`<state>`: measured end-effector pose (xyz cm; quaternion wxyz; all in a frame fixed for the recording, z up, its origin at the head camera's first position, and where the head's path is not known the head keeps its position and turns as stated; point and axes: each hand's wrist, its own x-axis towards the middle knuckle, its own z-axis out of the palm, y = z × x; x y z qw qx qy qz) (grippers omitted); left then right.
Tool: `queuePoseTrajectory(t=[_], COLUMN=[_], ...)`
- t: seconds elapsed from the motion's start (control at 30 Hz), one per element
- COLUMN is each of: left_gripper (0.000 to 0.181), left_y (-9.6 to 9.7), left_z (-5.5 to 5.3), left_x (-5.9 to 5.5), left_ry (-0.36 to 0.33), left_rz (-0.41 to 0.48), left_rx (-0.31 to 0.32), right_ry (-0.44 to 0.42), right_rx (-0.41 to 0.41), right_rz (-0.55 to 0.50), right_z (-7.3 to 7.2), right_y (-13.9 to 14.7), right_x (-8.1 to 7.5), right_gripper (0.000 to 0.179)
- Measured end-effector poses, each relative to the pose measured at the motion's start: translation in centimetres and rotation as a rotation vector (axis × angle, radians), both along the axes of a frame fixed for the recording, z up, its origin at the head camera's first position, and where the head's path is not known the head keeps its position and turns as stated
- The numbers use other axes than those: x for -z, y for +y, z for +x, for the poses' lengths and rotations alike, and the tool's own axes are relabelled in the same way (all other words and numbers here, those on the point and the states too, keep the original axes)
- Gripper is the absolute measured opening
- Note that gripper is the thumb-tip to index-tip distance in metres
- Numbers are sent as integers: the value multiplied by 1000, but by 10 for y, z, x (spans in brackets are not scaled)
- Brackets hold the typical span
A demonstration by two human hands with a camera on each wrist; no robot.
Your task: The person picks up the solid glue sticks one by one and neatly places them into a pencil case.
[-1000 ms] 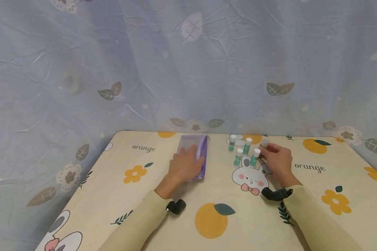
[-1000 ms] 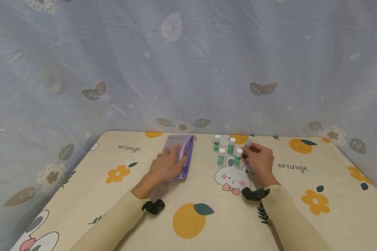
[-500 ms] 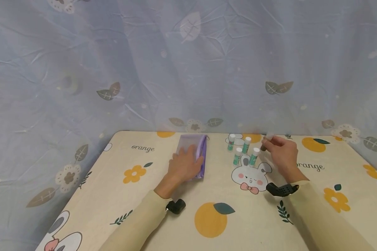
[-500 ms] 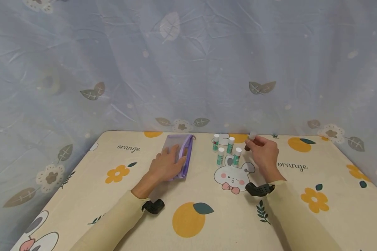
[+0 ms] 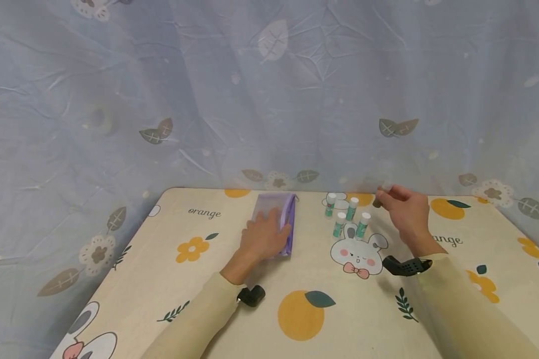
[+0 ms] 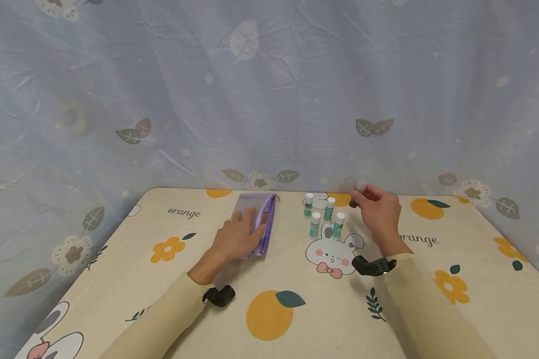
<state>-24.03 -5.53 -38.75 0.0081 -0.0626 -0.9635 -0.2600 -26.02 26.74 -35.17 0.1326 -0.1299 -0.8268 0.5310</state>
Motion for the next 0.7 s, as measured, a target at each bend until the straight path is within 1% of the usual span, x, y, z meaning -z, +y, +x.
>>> queuePoseTrajectory(t=[0.2,0.4,0.7], left_gripper=[64,64,63], left_y=[-1,-2,-1], left_z=[1,3,0], left_x=[-1,-1,0], left_ry=[3,-1,8], left_rz=[-7,-11,-2], left_rx=[0,-1,2], right_ry=[13,41,78], right_rx=[-21,-46,-73], right_rz=[-14,0,12], right_z=[0,0,1], right_y=[-4,-8,-9], right_x=[-10,-14,-24], right_gripper=[55,54,53])
